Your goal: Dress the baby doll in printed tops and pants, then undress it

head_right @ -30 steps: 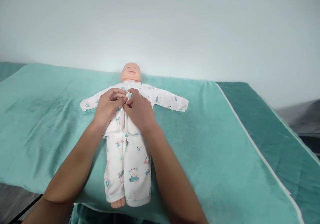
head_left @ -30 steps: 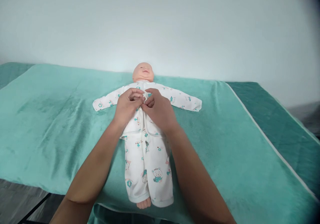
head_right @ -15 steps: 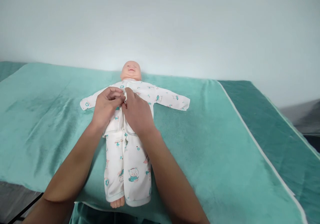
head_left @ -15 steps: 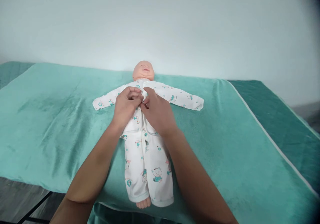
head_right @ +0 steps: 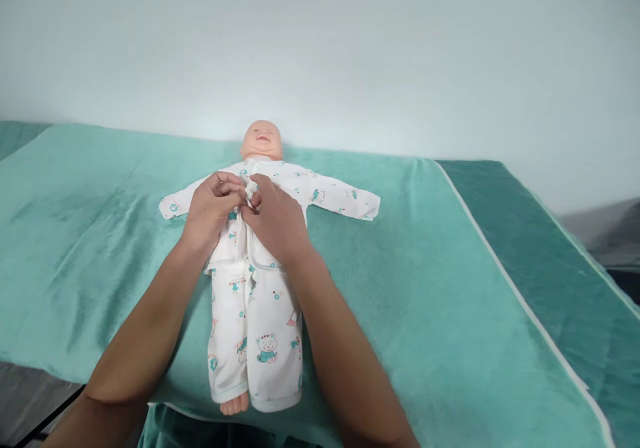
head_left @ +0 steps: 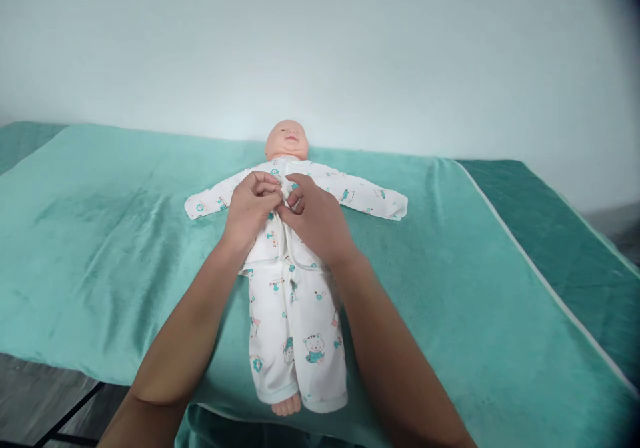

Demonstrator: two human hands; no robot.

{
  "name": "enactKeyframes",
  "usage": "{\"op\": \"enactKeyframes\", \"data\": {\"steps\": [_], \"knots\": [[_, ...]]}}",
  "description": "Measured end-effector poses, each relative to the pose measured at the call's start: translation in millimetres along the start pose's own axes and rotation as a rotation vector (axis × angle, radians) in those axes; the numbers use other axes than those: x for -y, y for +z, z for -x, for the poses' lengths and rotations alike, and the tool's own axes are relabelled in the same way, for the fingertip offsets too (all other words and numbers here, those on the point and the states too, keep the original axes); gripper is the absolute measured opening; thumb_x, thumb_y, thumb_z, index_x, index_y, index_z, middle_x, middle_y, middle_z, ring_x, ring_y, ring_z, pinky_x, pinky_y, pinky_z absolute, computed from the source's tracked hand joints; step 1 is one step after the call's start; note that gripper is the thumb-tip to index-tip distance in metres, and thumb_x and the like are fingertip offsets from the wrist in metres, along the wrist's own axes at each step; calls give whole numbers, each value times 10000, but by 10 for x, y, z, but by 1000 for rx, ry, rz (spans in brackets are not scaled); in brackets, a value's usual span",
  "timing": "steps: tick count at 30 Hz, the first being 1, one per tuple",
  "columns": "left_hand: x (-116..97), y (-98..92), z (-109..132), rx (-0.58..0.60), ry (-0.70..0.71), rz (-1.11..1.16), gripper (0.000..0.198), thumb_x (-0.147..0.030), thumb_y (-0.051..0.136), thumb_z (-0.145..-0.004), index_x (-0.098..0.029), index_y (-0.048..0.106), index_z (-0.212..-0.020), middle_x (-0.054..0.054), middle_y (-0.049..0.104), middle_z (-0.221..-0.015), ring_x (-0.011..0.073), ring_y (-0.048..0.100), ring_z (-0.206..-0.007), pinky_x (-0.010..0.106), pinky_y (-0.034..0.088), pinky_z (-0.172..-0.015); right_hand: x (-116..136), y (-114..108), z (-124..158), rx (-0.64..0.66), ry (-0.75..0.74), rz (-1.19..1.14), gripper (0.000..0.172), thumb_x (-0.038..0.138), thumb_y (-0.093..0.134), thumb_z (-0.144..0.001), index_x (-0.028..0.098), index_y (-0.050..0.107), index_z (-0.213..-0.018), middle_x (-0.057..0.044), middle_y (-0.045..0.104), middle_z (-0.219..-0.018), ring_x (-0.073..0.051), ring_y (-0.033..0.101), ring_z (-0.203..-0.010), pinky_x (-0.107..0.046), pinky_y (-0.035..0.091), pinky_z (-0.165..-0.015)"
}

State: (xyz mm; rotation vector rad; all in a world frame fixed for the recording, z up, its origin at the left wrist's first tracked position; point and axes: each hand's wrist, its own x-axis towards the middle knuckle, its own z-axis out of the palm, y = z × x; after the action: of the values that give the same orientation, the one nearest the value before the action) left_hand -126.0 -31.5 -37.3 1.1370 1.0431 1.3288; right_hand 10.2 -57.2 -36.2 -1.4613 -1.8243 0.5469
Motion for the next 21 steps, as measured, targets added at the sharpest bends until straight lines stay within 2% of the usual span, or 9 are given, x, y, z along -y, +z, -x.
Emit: {"op": "enactKeyframes", "data": {"steps": [6, 12, 17, 21], "knots": [[6, -27, -8, 50, -42, 49, 259, -91, 637, -596, -179, 636, -839, -20, 660, -739, 98, 610, -647, 199, 441, -583, 47, -32, 13, 37, -21, 77, 446, 240, 674, -890, 221, 561, -1320, -5, 659, -974, -169, 607, -829, -288, 392, -721], [-21, -47, -10, 57, -68, 61, 217, -94, 645, -608, -187, 618, -802, -50, 611, -672, 72, 539, -578, 190, 407, -546, 63, -18, 22, 51, -26, 111, 453, 237, 645, -907, 223, 545, -1349, -18, 660, -1017, -176, 609, -853, -295, 399, -732], [-21, -64, 16, 63, 11, -98, 151, -148, 666, -705, -190, 653, -849, -28, 645, -765, 84, 557, -639, 220, 448, -612, 79, -33, 27, 47, -24, 149, 377, 224, 616, -926, 211, 559, -1298, -22, 646, -1021, -183, 599, -878, -296, 393, -720], [-53, -194, 11, 156, 33, -227, 117, -260, 714, -798, -209, 705, -903, -7, 640, -809, 97, 546, -694, 218, 405, -583, 172, -156, 95, 84, 70, 188, 356, 210, 607, -936, 190, 526, -1282, -35, 630, -1079, -163, 576, -822, -287, 374, -692]]}}
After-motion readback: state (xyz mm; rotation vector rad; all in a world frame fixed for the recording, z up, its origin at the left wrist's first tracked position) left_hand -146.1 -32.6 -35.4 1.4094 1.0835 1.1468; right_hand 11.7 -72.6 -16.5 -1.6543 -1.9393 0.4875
